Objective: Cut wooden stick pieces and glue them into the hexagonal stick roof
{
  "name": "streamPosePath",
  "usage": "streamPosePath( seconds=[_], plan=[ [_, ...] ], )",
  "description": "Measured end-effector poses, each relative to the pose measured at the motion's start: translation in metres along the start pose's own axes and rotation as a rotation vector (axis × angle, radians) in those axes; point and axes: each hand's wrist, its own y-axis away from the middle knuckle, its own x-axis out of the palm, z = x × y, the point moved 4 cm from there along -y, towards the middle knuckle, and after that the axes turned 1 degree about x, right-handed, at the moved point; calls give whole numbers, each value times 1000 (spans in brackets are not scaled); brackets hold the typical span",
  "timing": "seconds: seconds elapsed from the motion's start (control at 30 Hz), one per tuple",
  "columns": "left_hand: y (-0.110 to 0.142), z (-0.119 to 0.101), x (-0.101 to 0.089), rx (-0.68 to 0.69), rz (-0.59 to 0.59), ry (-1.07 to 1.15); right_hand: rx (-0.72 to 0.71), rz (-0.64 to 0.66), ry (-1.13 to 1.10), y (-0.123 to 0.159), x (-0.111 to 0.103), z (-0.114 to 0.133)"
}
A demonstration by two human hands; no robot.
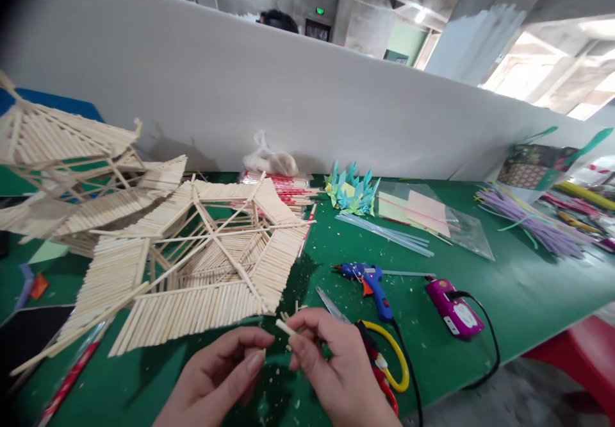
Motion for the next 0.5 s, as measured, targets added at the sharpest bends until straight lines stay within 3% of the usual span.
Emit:
streamPosePath(
  seconds=[0.13, 0.23, 0.3, 0.43, 0.5],
  plan=[
    [0, -2, 6, -15, -35, 191, -194, -21, 199, 2, 2, 16],
    [0, -3, 6, -3, -71, 234, -234, -52, 233, 4, 2, 14],
    [0, -3, 3, -2, -117, 276, -197, -146, 148, 6, -4, 8],
    [1, -4, -1, 20, -174, 322, -165, -473, 130, 11, -19, 3],
    [0, -3, -1, 9, -173, 310, -265, -455, 215, 10, -16, 10]
  ],
)
